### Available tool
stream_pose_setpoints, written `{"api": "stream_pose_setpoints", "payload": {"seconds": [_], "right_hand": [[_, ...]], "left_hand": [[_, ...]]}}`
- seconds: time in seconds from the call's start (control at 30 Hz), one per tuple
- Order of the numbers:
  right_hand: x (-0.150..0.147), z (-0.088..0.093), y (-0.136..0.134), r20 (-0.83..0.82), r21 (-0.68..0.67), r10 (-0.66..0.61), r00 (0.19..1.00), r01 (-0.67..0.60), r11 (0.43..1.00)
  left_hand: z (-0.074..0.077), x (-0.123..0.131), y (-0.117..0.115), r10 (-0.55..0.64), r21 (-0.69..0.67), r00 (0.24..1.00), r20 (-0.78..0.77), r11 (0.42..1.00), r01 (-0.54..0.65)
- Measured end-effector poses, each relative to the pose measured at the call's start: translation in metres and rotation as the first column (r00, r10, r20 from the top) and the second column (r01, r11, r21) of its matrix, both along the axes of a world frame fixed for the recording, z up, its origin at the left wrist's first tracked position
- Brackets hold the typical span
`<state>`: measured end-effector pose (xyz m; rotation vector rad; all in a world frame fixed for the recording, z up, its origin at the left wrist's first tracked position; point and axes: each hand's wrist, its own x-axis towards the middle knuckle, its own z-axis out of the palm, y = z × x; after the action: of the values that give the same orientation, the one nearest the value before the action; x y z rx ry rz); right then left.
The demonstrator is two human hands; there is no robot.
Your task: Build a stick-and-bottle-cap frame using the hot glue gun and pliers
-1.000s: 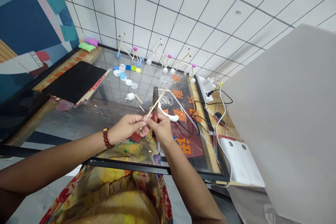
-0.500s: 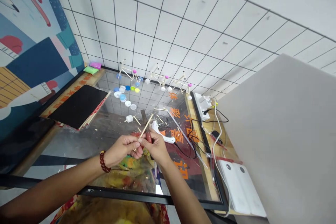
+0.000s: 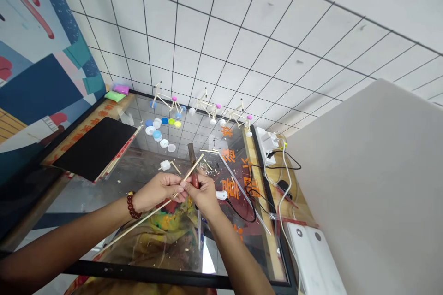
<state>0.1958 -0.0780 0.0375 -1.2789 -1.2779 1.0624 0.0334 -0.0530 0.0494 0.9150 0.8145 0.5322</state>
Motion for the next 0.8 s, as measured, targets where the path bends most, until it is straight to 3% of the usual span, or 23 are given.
{"api": "stream_pose_setpoints", "payload": {"seconds": [0.23,0.4,0.57,0.8], "right_hand": [[0.011,-0.003,0.017,-0.039,-0.025,-0.035,0.999,0.034,0.999],[0.022,0.003,0.022,-0.081,-0.095,0.014,0.997,-0.022,0.995],[0.059,0.020,0.010,0.062,-0.206,0.122,0.991,-0.107,0.973],[0.081,0.036,-0.007,0.266,-0.297,0.325,0.908,-0.243,0.923]], "left_hand": [[0.005,0.017,0.018,0.027,-0.159,0.999,-0.042,0.987,-0.033],[0.007,0.021,0.022,0.064,-0.106,0.997,-0.037,0.992,-0.067],[0.003,0.018,0.029,0.211,-0.136,0.977,0.018,0.969,-0.207],[0.006,0.015,0.034,0.209,-0.174,0.976,0.056,0.965,-0.197]]}}
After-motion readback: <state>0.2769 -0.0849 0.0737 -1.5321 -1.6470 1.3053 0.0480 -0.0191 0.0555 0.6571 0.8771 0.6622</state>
